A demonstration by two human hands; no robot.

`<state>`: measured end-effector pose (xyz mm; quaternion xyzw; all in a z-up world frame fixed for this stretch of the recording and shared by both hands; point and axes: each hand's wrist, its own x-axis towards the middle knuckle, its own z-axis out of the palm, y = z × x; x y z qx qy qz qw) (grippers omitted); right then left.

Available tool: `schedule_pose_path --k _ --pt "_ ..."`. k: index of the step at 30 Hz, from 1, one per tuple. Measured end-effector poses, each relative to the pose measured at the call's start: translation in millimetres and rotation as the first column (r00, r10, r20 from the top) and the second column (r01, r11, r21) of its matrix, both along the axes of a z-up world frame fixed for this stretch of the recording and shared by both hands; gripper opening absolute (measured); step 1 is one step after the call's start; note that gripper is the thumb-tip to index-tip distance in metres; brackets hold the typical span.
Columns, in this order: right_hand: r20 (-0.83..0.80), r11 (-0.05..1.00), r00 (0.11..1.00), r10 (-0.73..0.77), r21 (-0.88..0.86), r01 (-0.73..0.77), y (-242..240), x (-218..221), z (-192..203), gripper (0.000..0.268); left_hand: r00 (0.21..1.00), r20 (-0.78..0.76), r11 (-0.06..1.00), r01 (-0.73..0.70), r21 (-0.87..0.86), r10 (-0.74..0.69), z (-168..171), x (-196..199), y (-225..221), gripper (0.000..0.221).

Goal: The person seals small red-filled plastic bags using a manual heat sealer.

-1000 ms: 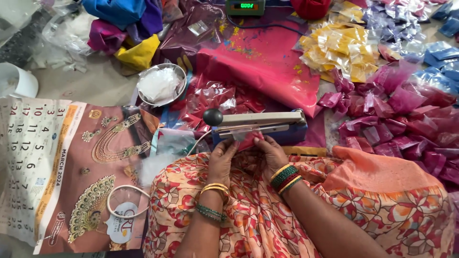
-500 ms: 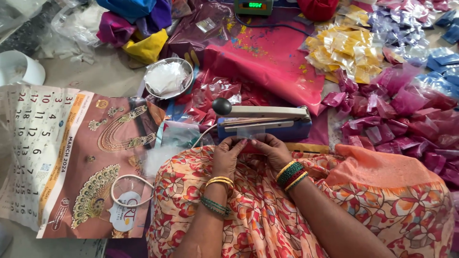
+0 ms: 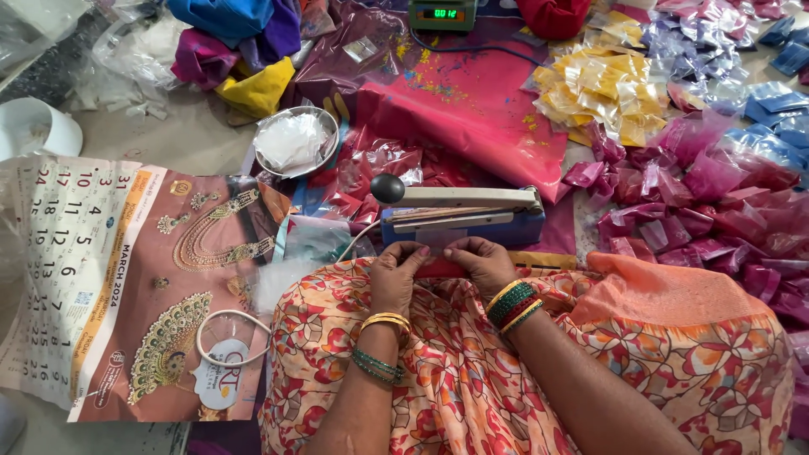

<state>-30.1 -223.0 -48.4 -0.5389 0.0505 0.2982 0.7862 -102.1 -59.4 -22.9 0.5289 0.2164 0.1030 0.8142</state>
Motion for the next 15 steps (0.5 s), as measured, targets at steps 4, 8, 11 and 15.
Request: schedule_pose_path --k 4,8,11,15 --pt "0.006 0.999 1.0 -0.031 0.02 0.031 -0.3 -0.9 14.6 0.013 0.999 -0.006 0.994 -0.048 0.098 0.049 2.9 -3.7 2.6 0.008" --pt "0.015 0.998 0.999 -0.052 -0.038 0.052 -0.9 2.2 1.3 0.011 0.982 -0.071 0.877 -0.12 0.465 0.173 29.1 -10.5 10.8 0.007" --pt "0.012 0.993 0.996 -0.085 -0.084 0.086 -3.7 5.3 -4.2 0.009 0.925 -0.115 0.627 -0.151 0.765 0.363 38.9 -16.8 34.7 0.007" --pt "-0.054 0.986 0.993 -0.103 -0.14 0.094 -5.9 6.9 -6.0 0.007 0.835 -0.048 0.324 -0.159 0.933 0.548 52.7 -17.9 76.5 0.007"
